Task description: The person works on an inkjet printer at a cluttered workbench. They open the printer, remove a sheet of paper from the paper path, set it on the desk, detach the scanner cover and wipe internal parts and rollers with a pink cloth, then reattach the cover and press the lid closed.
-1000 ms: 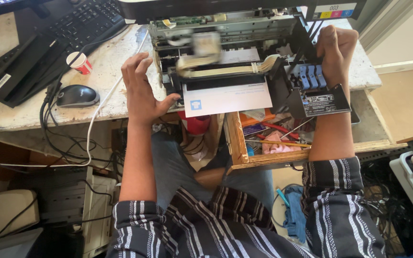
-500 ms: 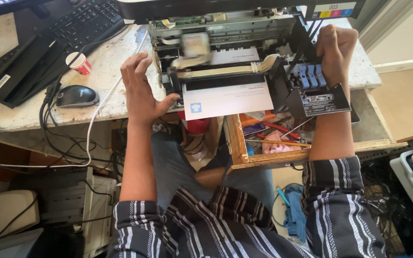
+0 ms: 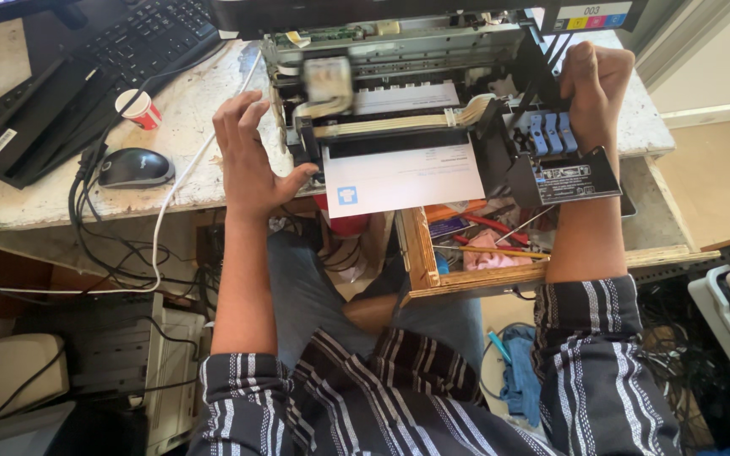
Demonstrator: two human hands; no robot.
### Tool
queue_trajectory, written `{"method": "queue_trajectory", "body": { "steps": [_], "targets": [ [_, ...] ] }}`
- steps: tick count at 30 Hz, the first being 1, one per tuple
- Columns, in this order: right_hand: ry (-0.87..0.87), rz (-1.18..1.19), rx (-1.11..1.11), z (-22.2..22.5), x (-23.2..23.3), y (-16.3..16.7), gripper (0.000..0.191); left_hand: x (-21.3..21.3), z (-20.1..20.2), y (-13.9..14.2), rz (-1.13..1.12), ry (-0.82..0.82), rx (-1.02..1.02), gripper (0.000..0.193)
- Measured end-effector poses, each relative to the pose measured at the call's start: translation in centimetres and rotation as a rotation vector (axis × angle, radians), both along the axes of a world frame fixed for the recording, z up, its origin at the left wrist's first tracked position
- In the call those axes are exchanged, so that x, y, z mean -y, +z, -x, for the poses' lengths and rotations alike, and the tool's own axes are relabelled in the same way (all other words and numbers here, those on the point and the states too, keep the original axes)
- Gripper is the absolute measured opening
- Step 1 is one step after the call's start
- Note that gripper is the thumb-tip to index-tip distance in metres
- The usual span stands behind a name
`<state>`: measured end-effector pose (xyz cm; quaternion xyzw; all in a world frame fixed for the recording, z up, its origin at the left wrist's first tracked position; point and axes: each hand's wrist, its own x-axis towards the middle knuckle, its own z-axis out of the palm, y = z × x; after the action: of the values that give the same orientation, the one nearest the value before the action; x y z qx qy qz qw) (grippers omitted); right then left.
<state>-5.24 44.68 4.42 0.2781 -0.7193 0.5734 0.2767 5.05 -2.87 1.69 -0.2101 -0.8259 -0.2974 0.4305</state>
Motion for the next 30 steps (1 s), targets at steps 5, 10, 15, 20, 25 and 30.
{"method": "queue_trajectory", "body": {
  "steps": [5, 10, 15, 20, 25, 30],
  "targets": [
    [0.006, 0.008, -0.006, -0.3, 0.3, 0.1, 0.076, 0.3, -0.3, 0.1, -0.001, -0.003, -0.005, 0.093],
    [0.027, 0.01, -0.021, -1.3, 0.7, 0.2, 0.072, 0.5, -1.3, 0.2, 0.002, -0.004, -0.003, 0.093],
    [0.013, -0.001, -0.015, -1.2, 1.2, 0.4, 0.077, 1.1, -1.2, 0.4, -0.004, -0.006, 0.002, 0.093],
    [0.009, -0.003, -0.018, 1.3, 2.1, 0.6, 0.076, 1.9, 1.3, 0.7, 0.0, -0.001, -0.002, 0.094],
    [0.009, 0.009, -0.002, 2.4, 2.2, 0.7, 0.076, 2.1, 2.4, 0.6, 0.003, -0.001, -0.007, 0.094],
    [0.004, 0.0, -0.008, 1.7, 2.6, 0.8, 0.075, 2.4, 1.9, 0.6, -0.007, -0.007, -0.008, 0.094]
  ]
}}
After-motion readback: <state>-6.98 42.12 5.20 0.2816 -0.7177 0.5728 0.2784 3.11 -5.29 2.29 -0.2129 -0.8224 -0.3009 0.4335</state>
